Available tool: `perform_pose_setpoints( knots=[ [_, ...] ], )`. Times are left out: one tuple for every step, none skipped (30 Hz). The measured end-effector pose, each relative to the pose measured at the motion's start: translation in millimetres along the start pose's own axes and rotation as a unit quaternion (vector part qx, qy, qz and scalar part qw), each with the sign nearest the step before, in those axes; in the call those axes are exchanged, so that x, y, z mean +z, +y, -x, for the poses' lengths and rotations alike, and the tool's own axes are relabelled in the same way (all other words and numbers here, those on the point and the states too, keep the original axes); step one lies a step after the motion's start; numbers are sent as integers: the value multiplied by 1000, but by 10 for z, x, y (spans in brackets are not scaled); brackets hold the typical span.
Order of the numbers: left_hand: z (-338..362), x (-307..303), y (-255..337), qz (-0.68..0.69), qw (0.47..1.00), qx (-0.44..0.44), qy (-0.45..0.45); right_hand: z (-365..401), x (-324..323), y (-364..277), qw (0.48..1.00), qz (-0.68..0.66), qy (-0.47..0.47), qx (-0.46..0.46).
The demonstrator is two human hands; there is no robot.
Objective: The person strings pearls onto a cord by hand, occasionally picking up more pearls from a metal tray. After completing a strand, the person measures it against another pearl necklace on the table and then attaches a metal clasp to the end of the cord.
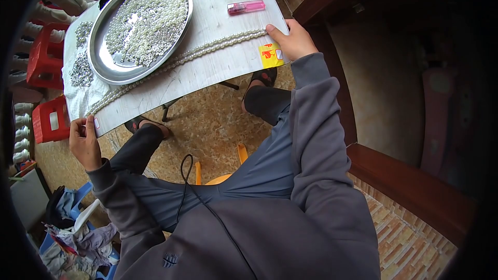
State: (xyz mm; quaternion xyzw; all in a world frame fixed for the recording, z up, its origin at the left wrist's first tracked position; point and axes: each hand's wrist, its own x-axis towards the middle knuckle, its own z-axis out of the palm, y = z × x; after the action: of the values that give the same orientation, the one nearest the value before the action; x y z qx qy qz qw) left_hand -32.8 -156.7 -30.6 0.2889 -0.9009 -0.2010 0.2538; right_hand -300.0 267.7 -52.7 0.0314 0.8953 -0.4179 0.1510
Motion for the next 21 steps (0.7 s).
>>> perform_pose_setpoints(
  knots=[
    [-1,-3,-3,3,1000,-1,0,-8,7,10,1000,2,2,-6],
    [-1,-4,-5,6,1000,-2,-1,-14,11,22,1000,4,5,-12],
    [0,-3,-6,9,1000,-3,-2,-20,12,30,1000,6,7,-17],
    [1,-4,-9,9,1000,-3,-2,-22,12,35,1000,7,7,-17],
    [1,-7,-13,9,1000,-4,-4,-24,15,37,1000,8,8,-17],
    [-2,-11,-17,10,1000,-5,-5,-29,20,36,1000,10,9,-17],
    [-3,-13,-19,10,1000,-6,-6,-32,23,37,1000,11,9,-18],
    [-3,-12,-19,11,1000,-7,-8,-30,22,39,1000,13,10,-18],
    [-1,-9,-16,11,1000,-7,-9,-22,20,30,1000,14,11,-17],
    [2,-7,-10,8,1000,-5,-7,-13,16,17,1000,14,10,-14],
    [3,-7,-3,5,1000,-2,-4,-4,14,3,1000,14,8,-11],
    [3,-7,3,1,1000,0,-2,6,12,-15,1000,14,7,-8],
    [3,-5,10,-2,1000,2,0,15,9,-33,1000,14,6,-5],
    [4,-3,13,-2,1000,2,0,28,6,-50,1000,15,6,-5],
    [4,-1,17,-2,1000,3,2,41,1,-71,1000,15,4,-1],
    [4,0,21,-3,1000,3,3,54,-1,-90,1000,15,3,4],
    [4,1,24,-4,1000,4,4,65,-1,-105,1000,15,1,10],
    [4,2,28,-5,1000,5,5,67,3,-114,1000,15,-1,14],
    [3,3,31,-5,1000,4,6,65,8,-114,1000,15,-2,14],
    [1,4,33,-7,1000,6,5,57,11,-107,1000,23,2,12],
    [-2,4,33,-9,1000,7,4,48,13,-96,999,32,6,10]
  ],
)
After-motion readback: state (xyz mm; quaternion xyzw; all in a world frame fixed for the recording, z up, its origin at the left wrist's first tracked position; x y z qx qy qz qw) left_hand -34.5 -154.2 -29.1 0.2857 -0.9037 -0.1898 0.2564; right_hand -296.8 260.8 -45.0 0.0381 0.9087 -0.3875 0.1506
